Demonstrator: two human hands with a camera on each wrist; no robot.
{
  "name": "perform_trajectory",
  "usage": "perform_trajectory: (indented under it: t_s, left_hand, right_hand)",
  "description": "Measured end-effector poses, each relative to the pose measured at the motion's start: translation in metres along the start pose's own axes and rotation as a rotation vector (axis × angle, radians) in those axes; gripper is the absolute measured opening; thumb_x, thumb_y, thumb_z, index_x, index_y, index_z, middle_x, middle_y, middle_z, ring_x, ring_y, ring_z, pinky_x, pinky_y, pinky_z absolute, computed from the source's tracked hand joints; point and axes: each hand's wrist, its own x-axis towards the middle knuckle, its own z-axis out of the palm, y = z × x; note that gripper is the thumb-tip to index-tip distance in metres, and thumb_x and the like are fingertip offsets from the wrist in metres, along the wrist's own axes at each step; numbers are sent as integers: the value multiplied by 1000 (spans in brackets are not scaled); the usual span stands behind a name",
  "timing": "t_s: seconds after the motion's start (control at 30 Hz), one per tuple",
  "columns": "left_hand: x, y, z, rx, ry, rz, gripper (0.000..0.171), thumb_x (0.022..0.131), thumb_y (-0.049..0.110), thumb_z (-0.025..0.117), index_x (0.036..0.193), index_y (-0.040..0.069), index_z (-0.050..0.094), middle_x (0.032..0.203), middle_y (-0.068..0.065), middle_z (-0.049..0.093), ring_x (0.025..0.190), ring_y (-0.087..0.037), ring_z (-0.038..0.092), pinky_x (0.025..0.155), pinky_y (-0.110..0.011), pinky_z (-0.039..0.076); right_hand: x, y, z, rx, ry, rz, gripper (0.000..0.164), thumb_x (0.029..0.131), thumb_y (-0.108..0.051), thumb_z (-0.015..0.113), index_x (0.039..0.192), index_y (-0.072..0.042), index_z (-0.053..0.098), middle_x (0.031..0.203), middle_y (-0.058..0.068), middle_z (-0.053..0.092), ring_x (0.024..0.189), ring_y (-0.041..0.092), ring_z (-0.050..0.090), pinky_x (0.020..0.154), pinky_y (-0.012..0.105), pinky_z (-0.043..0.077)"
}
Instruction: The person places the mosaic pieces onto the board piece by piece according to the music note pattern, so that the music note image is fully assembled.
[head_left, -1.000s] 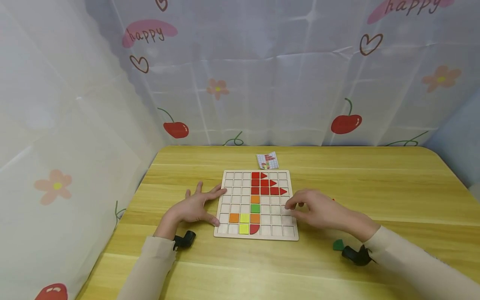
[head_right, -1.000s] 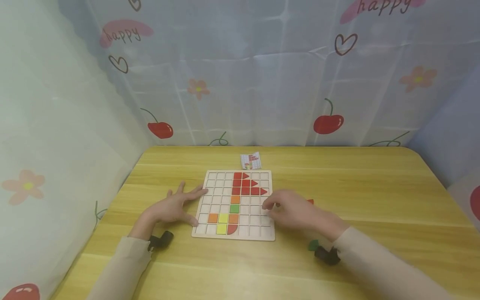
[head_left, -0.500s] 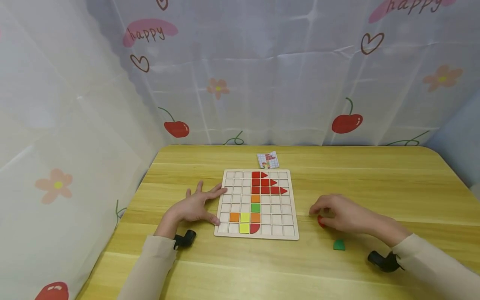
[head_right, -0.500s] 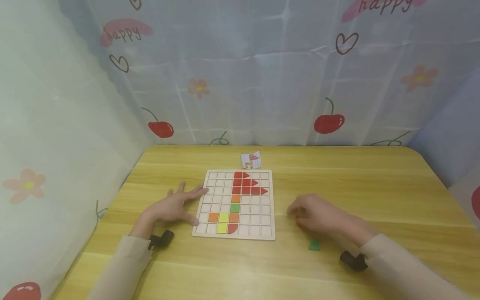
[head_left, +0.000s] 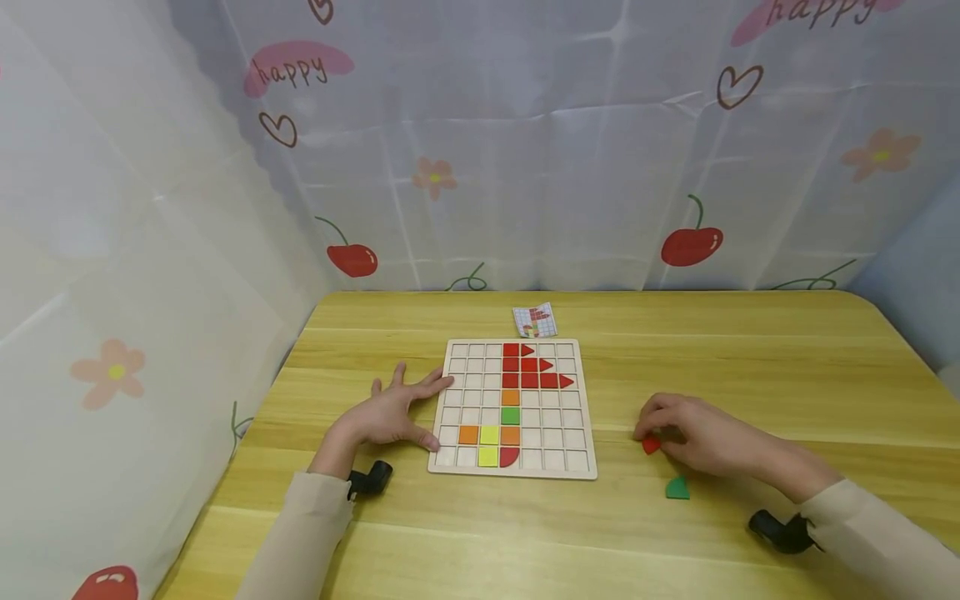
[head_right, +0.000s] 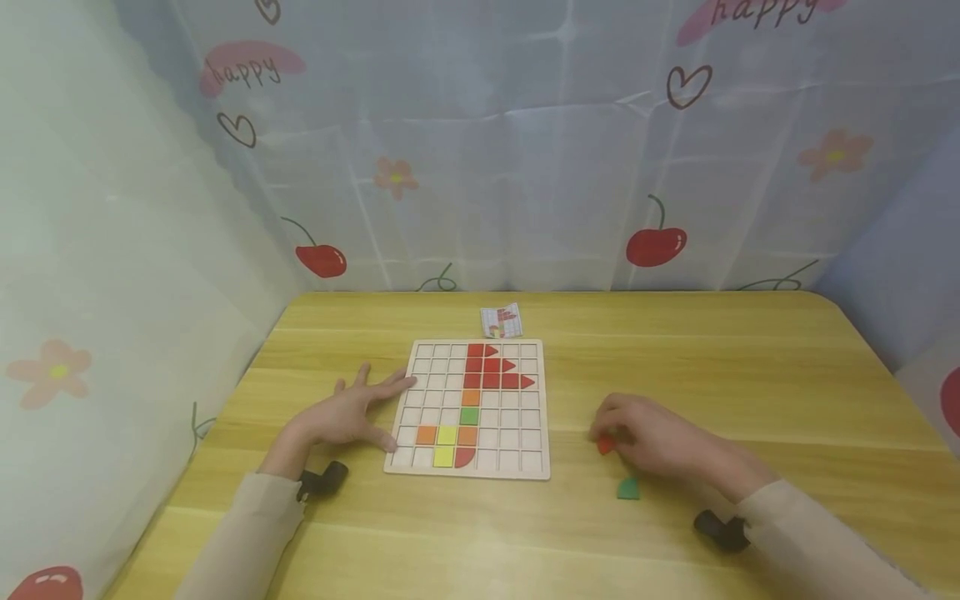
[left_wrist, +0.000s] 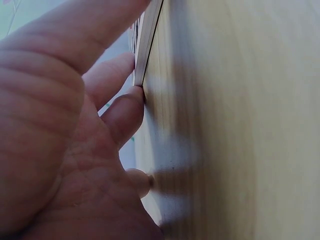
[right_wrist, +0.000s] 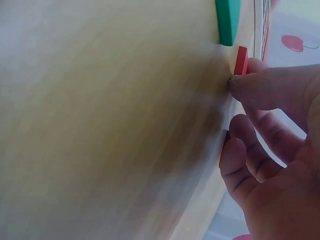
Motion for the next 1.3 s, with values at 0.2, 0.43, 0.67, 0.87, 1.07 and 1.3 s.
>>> perform_trajectory:
  t_s: [0.2,0.43,0.67,0.87,1.07,1.3]
  left_hand:
    - [0,0,0,-1,3,2,106,70,49,91,160,40,35,172,11,18,156,-44,-23,116,-75,-20]
    - [-1,0,-1,-10,-6,-7,107,70,51,90,160,42,33,172,14,17,157,-42,-24,117,-73,-20]
    - [-2,-1,-1,-14,-1,1,108,69,51,91,161,39,34,172,10,18,156,-45,-23,116,-74,-19]
    - [-2,-1,-2,-17,-3,-3,108,70,51,90,160,39,34,172,12,18,156,-44,-23,117,-73,-20]
    - [-1,1,-1,-7,-2,-4,107,70,52,90,160,41,33,172,13,18,157,-44,-23,117,-74,-19]
    - [-1,1,-1,-12,0,0,107,70,50,90,160,40,34,172,12,18,156,-43,-23,117,-74,-19]
  right_hand:
    - [-3,2,1,-31,18,37,32,88,-4,79,108,-29,76,109,-14,64,109,19,65,94,43,58]
    - [-3,1,7,-79,68,59,30,85,-9,81,105,-30,76,103,-18,65,112,25,67,100,54,55]
    - [5,-6,4,-81,79,38,26,85,-12,81,104,-29,75,98,-19,64,89,-1,57,80,29,56]
    - [21,-17,0,-66,91,41,22,86,-14,82,105,-26,77,98,-18,66,89,4,61,80,30,57]
    - [42,-31,1,-59,105,48,21,86,-16,82,105,-22,78,98,-15,68,89,8,61,80,32,55]
    - [67,-48,6,-38,135,52,20,85,-16,82,103,-22,79,96,-14,69,86,13,61,75,27,51]
